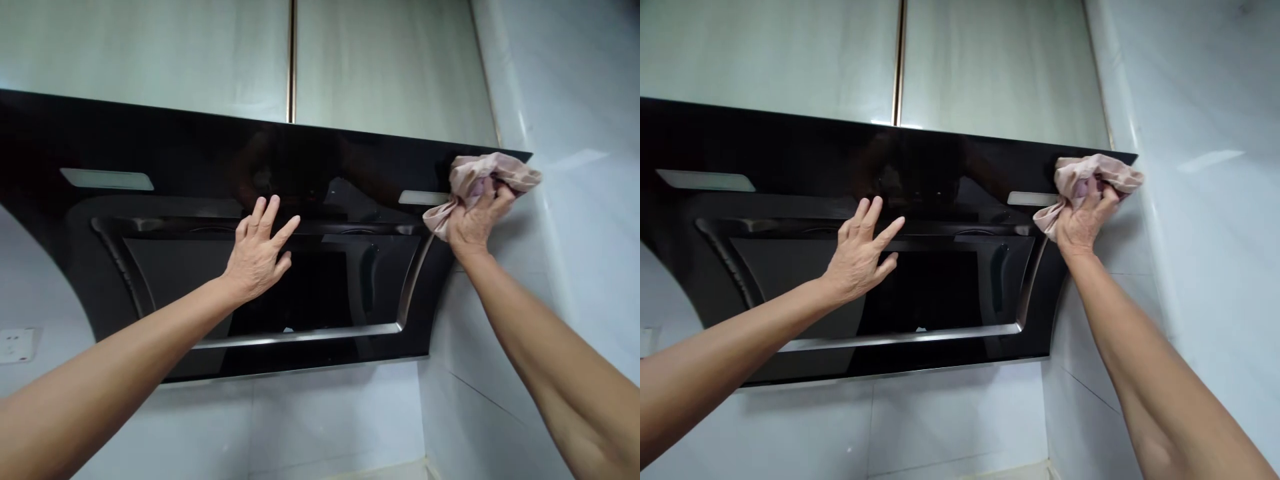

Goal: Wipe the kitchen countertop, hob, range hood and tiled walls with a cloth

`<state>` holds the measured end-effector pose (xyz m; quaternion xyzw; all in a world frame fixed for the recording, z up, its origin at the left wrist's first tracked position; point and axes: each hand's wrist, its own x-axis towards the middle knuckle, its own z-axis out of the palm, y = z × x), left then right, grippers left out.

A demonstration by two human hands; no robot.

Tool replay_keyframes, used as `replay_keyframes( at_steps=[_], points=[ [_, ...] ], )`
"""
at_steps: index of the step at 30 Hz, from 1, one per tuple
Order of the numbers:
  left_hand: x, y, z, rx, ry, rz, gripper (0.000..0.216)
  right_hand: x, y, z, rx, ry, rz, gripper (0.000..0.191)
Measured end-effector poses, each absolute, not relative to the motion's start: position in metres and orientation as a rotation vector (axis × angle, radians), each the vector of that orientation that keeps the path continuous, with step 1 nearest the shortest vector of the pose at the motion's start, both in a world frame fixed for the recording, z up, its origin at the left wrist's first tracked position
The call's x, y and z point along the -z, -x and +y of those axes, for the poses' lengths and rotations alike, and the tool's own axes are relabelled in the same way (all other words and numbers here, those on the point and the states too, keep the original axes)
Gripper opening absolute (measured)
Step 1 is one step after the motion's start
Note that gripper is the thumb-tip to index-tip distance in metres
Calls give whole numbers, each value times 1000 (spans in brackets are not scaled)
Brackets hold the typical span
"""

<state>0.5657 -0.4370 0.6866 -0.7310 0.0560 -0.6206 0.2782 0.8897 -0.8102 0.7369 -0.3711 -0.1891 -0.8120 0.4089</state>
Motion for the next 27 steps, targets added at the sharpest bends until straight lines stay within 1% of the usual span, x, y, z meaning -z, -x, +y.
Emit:
replay_keyframes(
  at_steps=[3,5,9,12,15,18,20,23,25,27],
  points=[
    [-690,-585,-455,1631,1966,175,90,-743,-907,-843,1897,987,-384,64],
    [-693,-595,-464,1612,1970,199,89,-747,-908,-855,1878,1057,-343,66],
    [-700,-610,-477,1621,1972,236,83,-739,-902,-845,2029,1149,-353,71],
    [-702,-619,-479,1651,1979,241,83,-710,-911,-825,2118,1181,-518,66],
    [-701,-624,-477,1642,1995,258,82,-664,-936,-805,2133,1275,-663,59],
    [-698,-625,-474,1619,2003,290,75,-601,-962,-783,2043,1446,-700,52],
    [-697,-623,-473,1602,2004,310,69,-551,-976,-766,1899,1571,-694,50],
    [-696,-620,-472,1561,2018,355,62,-472,-987,-742,1571,1702,-645,50],
    [-696,-619,-472,1552,2037,397,61,-424,-988,-732,1395,1748,-618,49],
    [-696,-620,-472,1559,2060,438,62,-386,-985,-728,1288,1799,-635,49]
  ],
)
